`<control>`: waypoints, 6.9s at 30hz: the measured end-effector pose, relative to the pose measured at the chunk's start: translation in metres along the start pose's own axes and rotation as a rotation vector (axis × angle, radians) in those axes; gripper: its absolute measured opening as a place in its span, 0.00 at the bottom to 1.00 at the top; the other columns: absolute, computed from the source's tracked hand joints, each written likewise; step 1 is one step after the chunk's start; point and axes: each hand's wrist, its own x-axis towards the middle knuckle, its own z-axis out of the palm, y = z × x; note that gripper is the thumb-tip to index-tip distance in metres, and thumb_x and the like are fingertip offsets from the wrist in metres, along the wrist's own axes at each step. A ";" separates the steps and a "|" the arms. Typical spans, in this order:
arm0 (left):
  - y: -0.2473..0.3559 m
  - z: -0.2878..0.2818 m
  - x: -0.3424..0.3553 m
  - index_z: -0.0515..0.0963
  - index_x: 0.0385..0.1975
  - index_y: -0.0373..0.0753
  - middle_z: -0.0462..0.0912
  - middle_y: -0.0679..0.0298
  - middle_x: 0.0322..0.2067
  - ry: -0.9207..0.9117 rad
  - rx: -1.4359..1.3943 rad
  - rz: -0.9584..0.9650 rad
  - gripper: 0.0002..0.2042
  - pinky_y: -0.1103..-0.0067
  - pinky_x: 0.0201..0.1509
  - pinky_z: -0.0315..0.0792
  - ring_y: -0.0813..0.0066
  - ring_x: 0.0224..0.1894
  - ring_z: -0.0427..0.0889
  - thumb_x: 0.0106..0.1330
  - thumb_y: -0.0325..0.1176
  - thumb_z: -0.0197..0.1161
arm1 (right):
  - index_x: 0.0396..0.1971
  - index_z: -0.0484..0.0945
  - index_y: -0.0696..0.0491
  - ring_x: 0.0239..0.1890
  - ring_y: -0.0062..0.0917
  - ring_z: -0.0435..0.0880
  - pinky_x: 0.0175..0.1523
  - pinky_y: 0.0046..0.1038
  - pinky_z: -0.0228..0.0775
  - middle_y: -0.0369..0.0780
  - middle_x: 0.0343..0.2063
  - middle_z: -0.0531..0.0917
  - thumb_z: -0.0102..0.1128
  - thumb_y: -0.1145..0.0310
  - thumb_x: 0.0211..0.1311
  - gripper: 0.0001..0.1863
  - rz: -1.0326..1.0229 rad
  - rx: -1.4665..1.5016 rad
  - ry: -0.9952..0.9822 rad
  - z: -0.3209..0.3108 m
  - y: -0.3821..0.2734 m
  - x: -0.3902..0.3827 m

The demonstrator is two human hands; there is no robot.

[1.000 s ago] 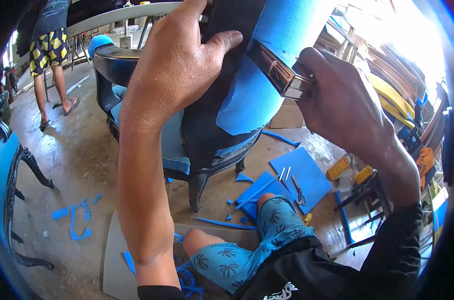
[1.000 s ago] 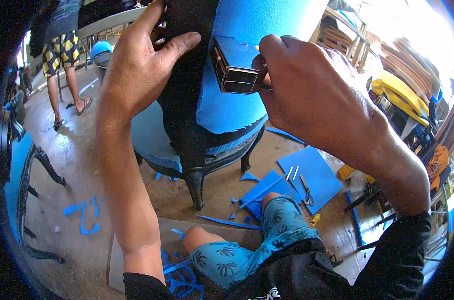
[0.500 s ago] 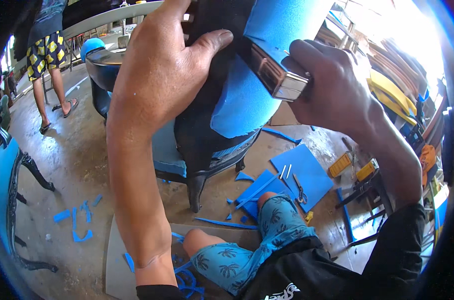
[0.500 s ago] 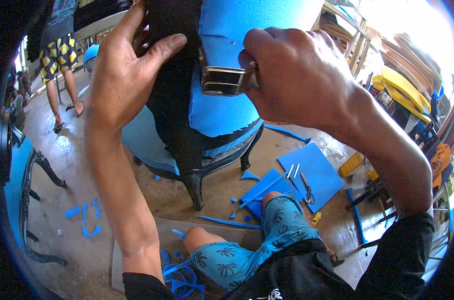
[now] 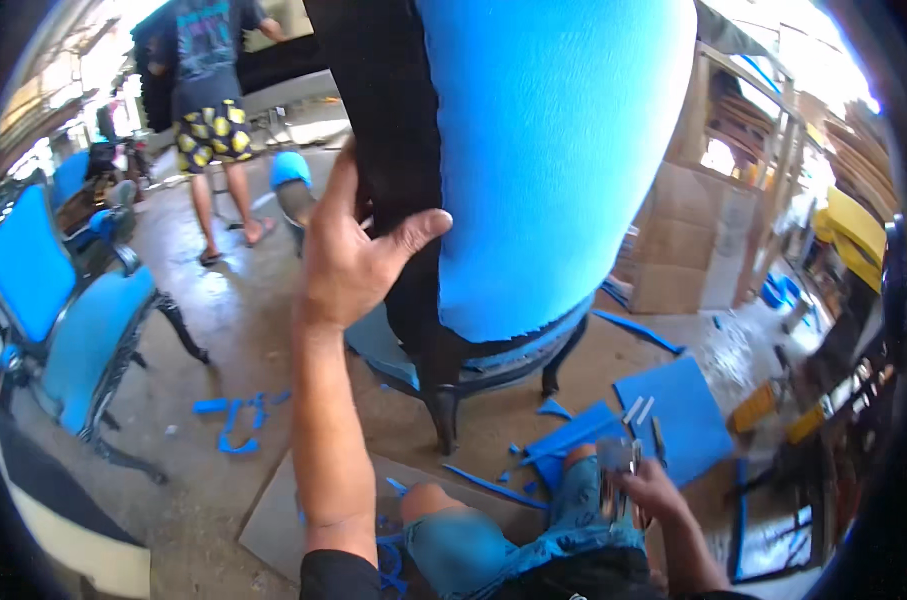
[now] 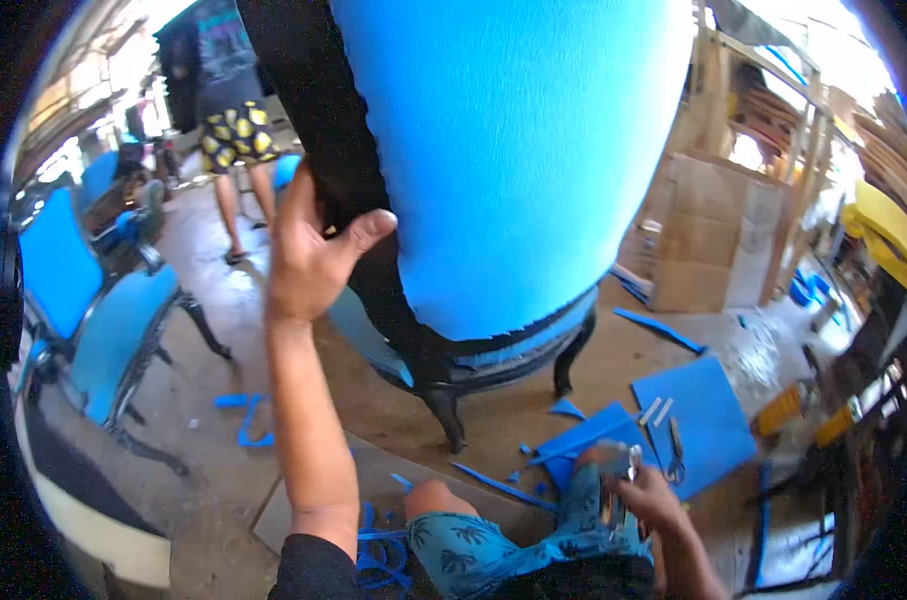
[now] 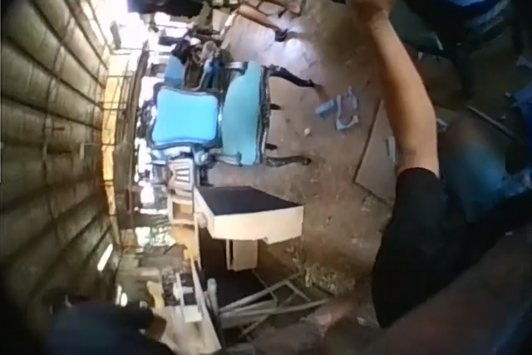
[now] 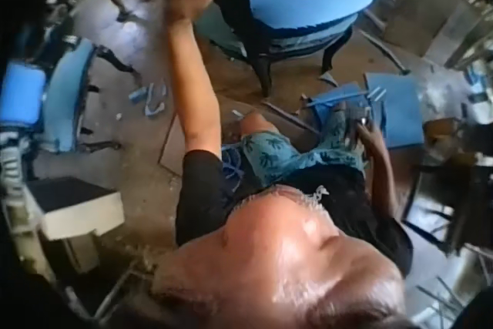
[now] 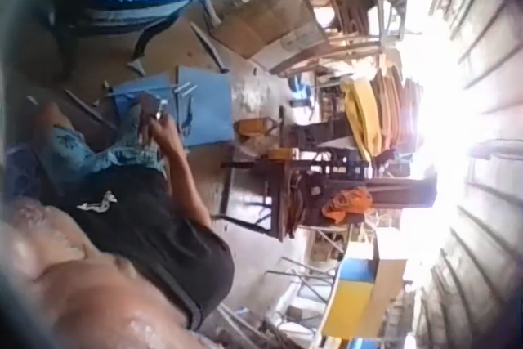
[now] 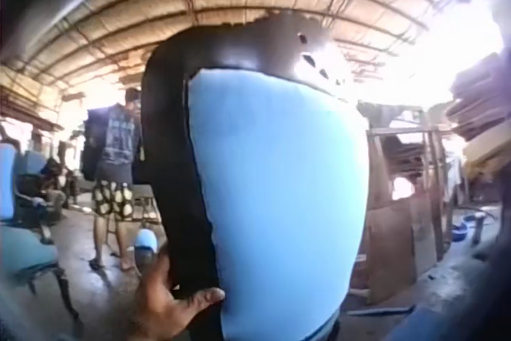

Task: The person positions foam padding onto the backrest of a chair by hand and fastens it to the chair frame using a staple gun.

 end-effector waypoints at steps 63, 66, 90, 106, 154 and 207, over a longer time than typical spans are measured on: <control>-0.001 0.021 0.019 0.67 0.57 0.26 0.80 0.41 0.42 0.260 -0.049 0.026 0.26 0.61 0.44 0.78 0.45 0.42 0.84 0.73 0.45 0.58 | 0.45 0.76 0.55 0.36 0.40 0.85 0.42 0.38 0.76 0.47 0.35 0.83 0.67 0.72 0.57 0.16 -0.913 -1.582 0.684 0.050 -0.448 -0.030; -0.001 0.021 0.018 0.67 0.57 0.26 0.80 0.41 0.42 0.272 -0.060 0.031 0.26 0.61 0.44 0.78 0.45 0.42 0.84 0.73 0.44 0.59 | 0.46 0.77 0.56 0.34 0.37 0.87 0.41 0.34 0.77 0.46 0.35 0.85 0.69 0.73 0.55 0.18 -0.905 -1.607 0.723 0.053 -0.449 -0.029; 0.002 0.020 0.019 0.72 0.53 0.32 0.86 0.50 0.37 0.281 -0.078 0.076 0.18 0.69 0.43 0.78 0.59 0.38 0.87 0.73 0.40 0.61 | 0.42 0.71 0.59 0.30 0.42 0.81 0.37 0.39 0.70 0.48 0.30 0.79 0.62 0.79 0.55 0.15 -0.998 -1.311 0.508 0.011 -0.403 -0.019; -0.004 0.019 0.018 0.71 0.53 0.29 0.85 0.48 0.36 0.270 -0.074 0.093 0.23 0.68 0.41 0.79 0.57 0.36 0.87 0.72 0.45 0.60 | 0.47 0.75 0.59 0.33 0.40 0.86 0.40 0.35 0.76 0.48 0.31 0.83 0.64 0.79 0.56 0.18 -0.911 -1.472 0.608 0.048 -0.423 -0.014; 0.008 0.028 0.025 0.70 0.59 0.32 0.79 0.63 0.49 0.256 0.014 -0.012 0.26 0.77 0.59 0.69 0.75 0.53 0.75 0.71 0.45 0.63 | 0.40 0.78 0.62 0.37 0.48 0.86 0.39 0.41 0.74 0.55 0.30 0.84 0.60 0.68 0.58 0.14 0.126 -0.459 0.283 -0.091 0.107 -0.005; -0.040 0.110 -0.101 0.80 0.40 0.29 0.87 0.54 0.35 0.570 -0.028 -0.201 0.23 0.73 0.42 0.81 0.65 0.34 0.88 0.51 0.41 0.78 | 0.40 0.80 0.60 0.29 0.16 0.75 0.36 0.26 0.71 0.35 0.26 0.82 0.65 0.67 0.63 0.12 -0.263 -0.280 0.074 -0.021 -0.154 -0.021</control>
